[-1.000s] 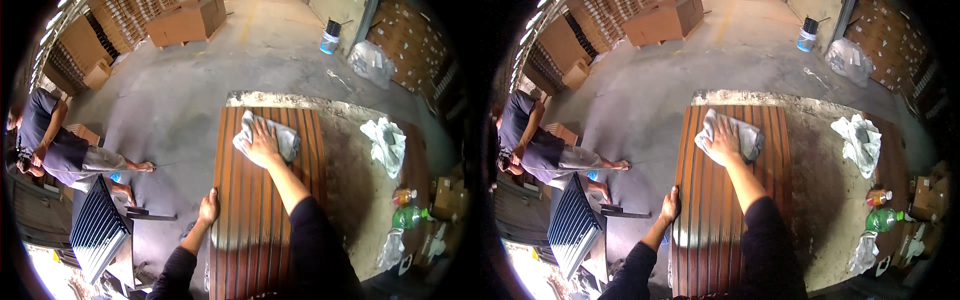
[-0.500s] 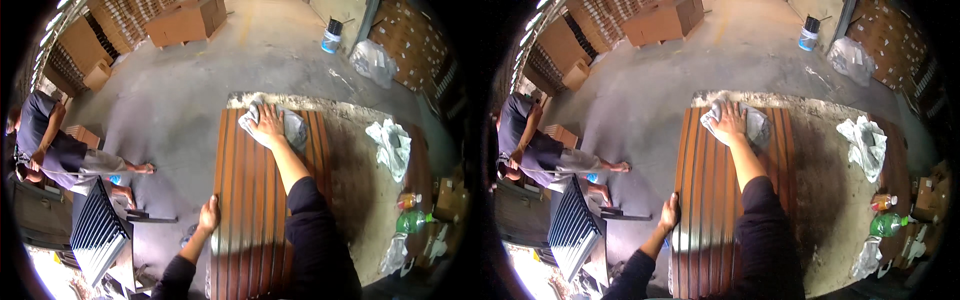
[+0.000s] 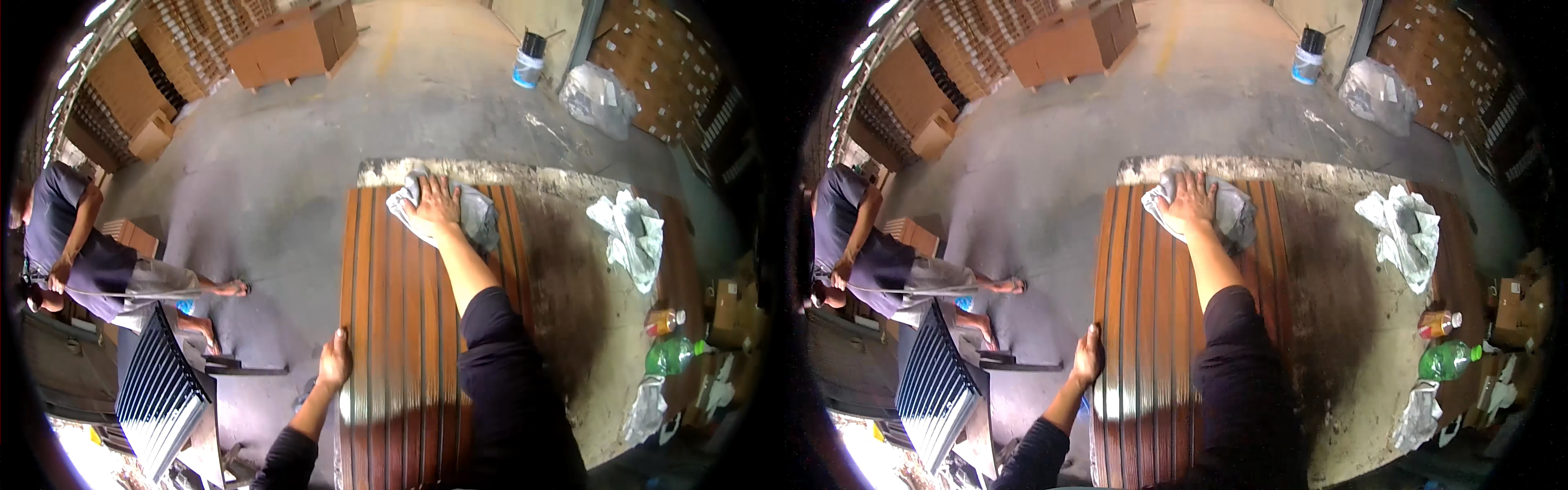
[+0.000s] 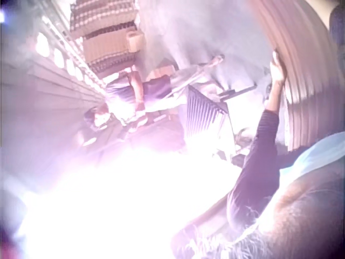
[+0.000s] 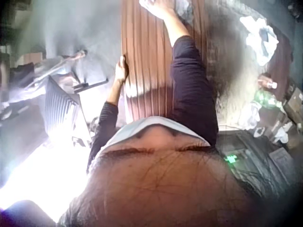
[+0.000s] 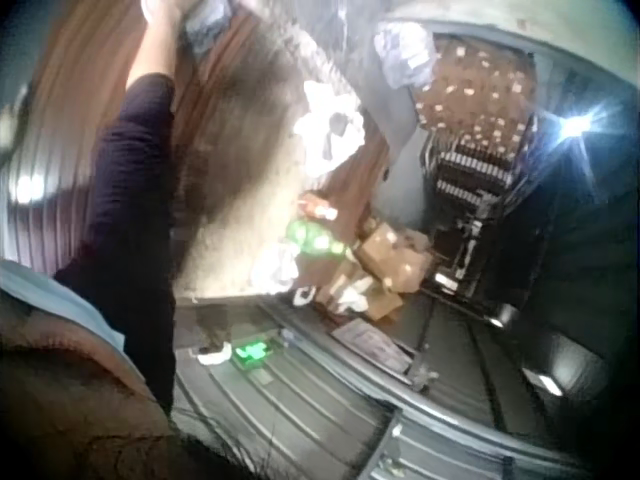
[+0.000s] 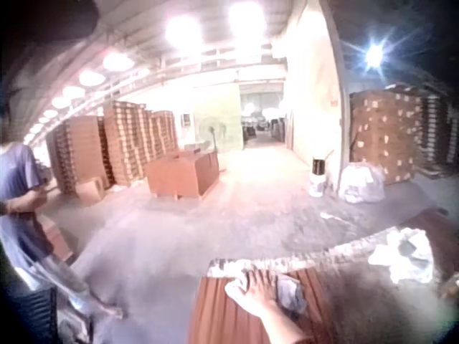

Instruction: The person wipes a wood-slatted panel with a cloth, turns the cloth over to continue wiping the surface, and then spreads the cloth out on the panel.

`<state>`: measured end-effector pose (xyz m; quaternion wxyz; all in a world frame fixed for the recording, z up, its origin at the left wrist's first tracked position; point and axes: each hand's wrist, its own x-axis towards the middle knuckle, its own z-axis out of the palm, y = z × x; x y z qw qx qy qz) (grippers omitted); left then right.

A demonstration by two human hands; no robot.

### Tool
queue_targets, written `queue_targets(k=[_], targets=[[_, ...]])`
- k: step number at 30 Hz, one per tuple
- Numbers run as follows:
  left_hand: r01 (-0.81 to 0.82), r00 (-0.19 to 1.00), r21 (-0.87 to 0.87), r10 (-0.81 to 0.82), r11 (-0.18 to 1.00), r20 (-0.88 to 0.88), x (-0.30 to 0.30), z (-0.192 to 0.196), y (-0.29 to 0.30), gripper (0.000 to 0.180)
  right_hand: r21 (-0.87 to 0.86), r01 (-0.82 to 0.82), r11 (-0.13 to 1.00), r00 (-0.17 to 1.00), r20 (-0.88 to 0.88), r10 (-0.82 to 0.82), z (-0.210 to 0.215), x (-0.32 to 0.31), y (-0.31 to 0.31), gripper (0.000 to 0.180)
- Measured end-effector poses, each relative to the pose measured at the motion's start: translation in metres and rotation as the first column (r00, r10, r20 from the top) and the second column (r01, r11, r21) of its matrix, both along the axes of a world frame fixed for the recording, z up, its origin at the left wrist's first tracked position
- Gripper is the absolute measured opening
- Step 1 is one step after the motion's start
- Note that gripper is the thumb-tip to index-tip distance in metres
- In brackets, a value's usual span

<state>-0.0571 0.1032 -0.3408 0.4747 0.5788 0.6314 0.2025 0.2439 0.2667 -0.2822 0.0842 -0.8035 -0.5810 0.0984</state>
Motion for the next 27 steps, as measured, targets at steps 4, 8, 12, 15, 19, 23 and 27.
queue_targets(k=[4,8,12,15,19,23,27], targets=[[-0.003,1.000,-0.025,0.003,1.000,0.015,0.007,0.001,0.006,0.065,0.095,-0.004,0.996,0.999,0.044,-0.001,-0.012,0.002,-0.006,0.076],[-0.017,0.998,-0.075,0.021,0.997,0.052,-0.007,0.002,0.010,0.067,0.119,-0.024,0.993,0.999,-0.035,0.028,-0.027,-0.018,-0.072,0.078],[-0.021,0.996,0.014,0.019,1.000,0.086,-0.002,-0.001,0.014,0.065,0.109,-0.016,0.994,1.000,0.017,0.015,-0.018,-0.014,-0.082,0.081],[-0.034,0.998,0.046,0.031,0.998,0.060,0.006,0.011,0.006,0.066,0.136,-0.019,0.991,0.999,0.036,0.014,-0.016,0.001,-0.055,0.082],[-0.028,0.999,0.140,0.031,0.990,-0.013,0.011,0.008,0.001,0.066,0.120,-0.004,0.993,1.000,0.025,0.001,-0.010,0.021,-0.017,0.080],[0.042,0.996,0.018,-0.041,0.999,-0.078,0.010,0.015,0.013,0.065,0.142,-0.040,0.989,0.998,0.057,0.032,-0.028,0.016,-0.031,0.074],[-0.007,0.992,-0.008,0.006,1.000,-0.127,-0.005,-0.011,0.023,0.066,0.112,-0.180,0.977,0.983,-0.009,0.182,-0.021,0.003,-0.093,0.074]])
